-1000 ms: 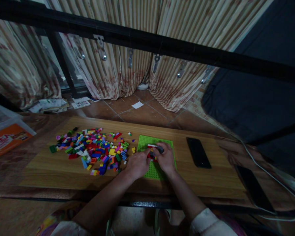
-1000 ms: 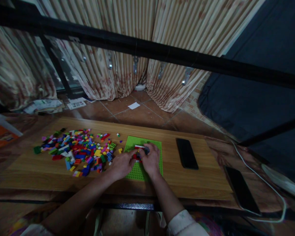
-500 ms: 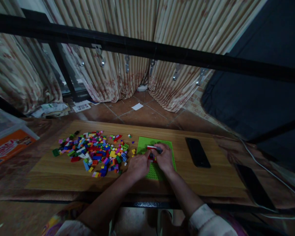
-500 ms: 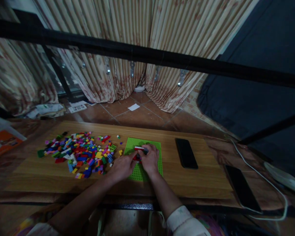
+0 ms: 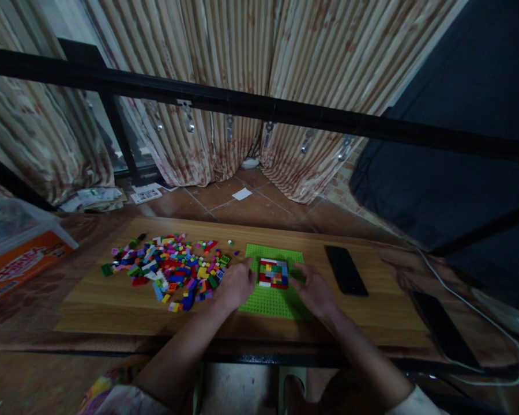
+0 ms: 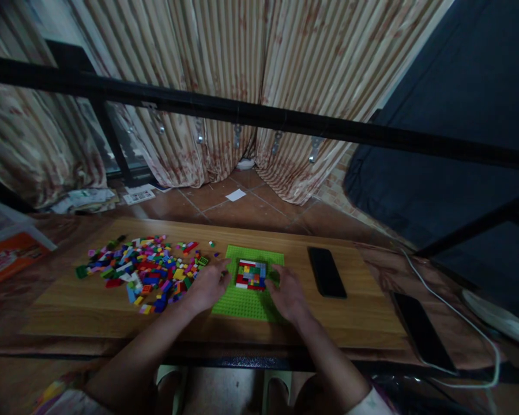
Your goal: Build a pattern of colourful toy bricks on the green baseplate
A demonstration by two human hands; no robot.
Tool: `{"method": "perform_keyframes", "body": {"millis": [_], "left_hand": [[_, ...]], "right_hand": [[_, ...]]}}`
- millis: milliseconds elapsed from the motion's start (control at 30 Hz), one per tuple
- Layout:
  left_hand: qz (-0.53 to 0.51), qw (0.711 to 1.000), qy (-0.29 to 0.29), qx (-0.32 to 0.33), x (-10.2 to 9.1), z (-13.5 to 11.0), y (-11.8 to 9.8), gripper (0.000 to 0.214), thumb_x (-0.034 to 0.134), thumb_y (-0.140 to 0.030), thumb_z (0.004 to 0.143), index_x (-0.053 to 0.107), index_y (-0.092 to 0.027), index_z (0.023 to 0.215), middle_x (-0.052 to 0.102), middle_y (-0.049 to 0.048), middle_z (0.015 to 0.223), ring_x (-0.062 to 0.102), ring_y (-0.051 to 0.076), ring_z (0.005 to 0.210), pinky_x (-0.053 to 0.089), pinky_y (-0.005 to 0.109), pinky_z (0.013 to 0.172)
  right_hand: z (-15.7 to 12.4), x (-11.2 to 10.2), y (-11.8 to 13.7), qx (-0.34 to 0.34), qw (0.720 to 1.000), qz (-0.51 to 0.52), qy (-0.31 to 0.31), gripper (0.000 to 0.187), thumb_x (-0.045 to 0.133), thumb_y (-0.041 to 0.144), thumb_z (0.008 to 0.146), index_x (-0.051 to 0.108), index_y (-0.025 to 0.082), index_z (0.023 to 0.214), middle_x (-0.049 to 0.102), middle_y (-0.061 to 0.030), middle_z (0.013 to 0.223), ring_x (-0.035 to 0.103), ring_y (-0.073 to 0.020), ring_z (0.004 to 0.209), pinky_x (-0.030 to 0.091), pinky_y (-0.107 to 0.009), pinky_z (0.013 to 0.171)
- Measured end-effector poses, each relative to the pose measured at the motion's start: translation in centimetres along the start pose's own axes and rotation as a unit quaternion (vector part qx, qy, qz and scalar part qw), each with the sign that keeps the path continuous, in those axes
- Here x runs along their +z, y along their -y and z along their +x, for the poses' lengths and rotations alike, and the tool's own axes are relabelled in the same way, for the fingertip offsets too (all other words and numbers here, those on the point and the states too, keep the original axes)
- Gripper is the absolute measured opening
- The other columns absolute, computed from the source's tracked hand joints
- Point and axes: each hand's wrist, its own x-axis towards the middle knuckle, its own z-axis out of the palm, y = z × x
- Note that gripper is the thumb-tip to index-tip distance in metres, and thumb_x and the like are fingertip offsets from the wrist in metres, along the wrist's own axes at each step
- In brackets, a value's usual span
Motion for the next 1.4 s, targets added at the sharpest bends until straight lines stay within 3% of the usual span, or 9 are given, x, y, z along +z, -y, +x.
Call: {"method": "perform_keyframes", "body": {"millis": [100, 267, 400, 567, 700, 833, 933, 1133, 1400], "left_hand": [[-0.018, 1.0, 0.026, 0.004, 0.6, -0.7, -1.0, 0.037, 0.047, -0.02, 0.086, 0.055, -0.015, 0.122, 0.069, 0.01, 0.106, 0.065, 0.019, 0.098, 0.047, 0.029, 0.088], [-0.038, 0.997, 0.063, 0.002, 0.7, -1.9, -2.6, 0.037, 0.048, -0.018, 0.085, 0.052, -0.015, 0.122, 0.065, 0.0113, 0.114, 0.064, 0.019, 0.1, 0.047, 0.027, 0.088], [-0.067, 0.996, 0.056, -0.01, 1.9, -2.6, -2.6, 0.042, 0.051, -0.021, 0.084, 0.05, -0.012, 0.125, 0.064, 0.0126, 0.113, 0.063, 0.02, 0.101, 0.046, 0.03, 0.091], [-0.127, 0.99, 0.055, -0.005, 3.4, -2.7, -1.9, 0.048, 0.052, -0.023, 0.083, 0.046, -0.018, 0.13, 0.067, 0.0067, 0.107, 0.065, 0.016, 0.09, 0.051, 0.027, 0.082], [-0.097, 0.994, 0.039, -0.019, 1.1, -1.4, -0.8, 0.038, 0.046, -0.019, 0.086, 0.057, -0.018, 0.122, 0.071, 0.0054, 0.099, 0.067, 0.017, 0.088, 0.052, 0.028, 0.081], [-0.03, 0.999, -0.013, -0.027, -2.7, 0.2, 2.0, 0.032, 0.043, -0.014, 0.086, 0.067, -0.02, 0.106, 0.072, 0.0043, 0.099, 0.066, 0.015, 0.09, 0.05, 0.026, 0.084], [0.049, 0.997, -0.042, -0.039, -4.3, 0.9, 3.8, 0.034, 0.042, -0.01, 0.085, 0.07, -0.021, 0.101, 0.073, 0.0044, 0.099, 0.066, 0.016, 0.091, 0.049, 0.026, 0.084], [0.121, 0.992, 0.026, 0.01, -3.5, 1.0, 3.2, 0.037, 0.044, -0.006, 0.081, 0.07, -0.022, 0.102, 0.072, 0.0053, 0.1, 0.064, 0.018, 0.097, 0.048, 0.027, 0.089], [0.17, 0.984, 0.058, 0.004, -2.6, 1.1, 1.9, 0.04, 0.044, -0.003, 0.081, 0.065, -0.018, 0.111, 0.067, 0.0124, 0.112, 0.064, 0.021, 0.1, 0.048, 0.031, 0.09]], "right_hand": [[-0.3, -0.2, 0.1, 0.0, 1.0, 0.003, 0.026, 0.039, 0.061, 0.029, 0.075, 0.063, 0.019, 0.113, 0.067, -0.0109, 0.112, 0.063, -0.0272, 0.1, 0.048, -0.046, 0.09], [-0.2, 0.5, 1.1, -0.012, 0.991, 0.106, 0.082, 0.042, 0.056, 0.021, 0.077, 0.059, 0.022, 0.118, 0.068, -0.0055, 0.111, 0.064, -0.0224, 0.1, 0.048, -0.042, 0.091], [-0.2, 0.9, 1.5, -0.006, 0.986, 0.146, 0.076, 0.041, 0.053, 0.017, 0.077, 0.06, 0.021, 0.117, 0.069, -0.0053, 0.106, 0.065, -0.0203, 0.093, 0.049, -0.04, 0.09], [-0.1, 1.0, 1.8, -0.018, 0.991, 0.113, 0.072, 0.043, 0.053, 0.017, 0.077, 0.058, 0.022, 0.119, 0.068, -0.0061, 0.109, 0.064, -0.021, 0.096, 0.048, -0.04, 0.091], [0.2, 0.8, 2.2, -0.027, 0.995, 0.059, 0.074, 0.043, 0.055, 0.017, 0.077, 0.059, 0.021, 0.119, 0.067, -0.0077, 0.111, 0.063, -0.0235, 0.1, 0.047, -0.041, 0.092], [0.4, 0.5, 2.1, -0.03, 0.995, 0.039, 0.083, 0.044, 0.054, 0.018, 0.077, 0.057, 0.022, 0.121, 0.066, -0.008, 0.113, 0.063, -0.0243, 0.099, 0.048, -0.041, 0.09], [0.4, 0.3, 2.0, -0.032, 0.998, 0.012, 0.06, 0.041, 0.055, 0.019, 0.077, 0.06, 0.022, 0.118, 0.067, -0.0091, 0.111, 0.064, -0.0251, 0.097, 0.048, -0.04, 0.088], [0.1, 0.0, 2.3, -0.061, 0.997, -0.014, 0.049, 0.034, 0.052, 0.023, 0.081, 0.062, 0.023, 0.114, 0.068, -0.0069, 0.105, 0.065, -0.0217, 0.086, 0.049, -0.035, 0.081], [0.2, 0.0, 2.5, -0.075, 0.995, -0.03, 0.058, 0.032, 0.051, 0.024, 0.083, 0.062, 0.022, 0.113, 0.066, -0.0083, 0.108, 0.064, -0.0232, 0.091, 0.048, -0.036, 0.085]]}}
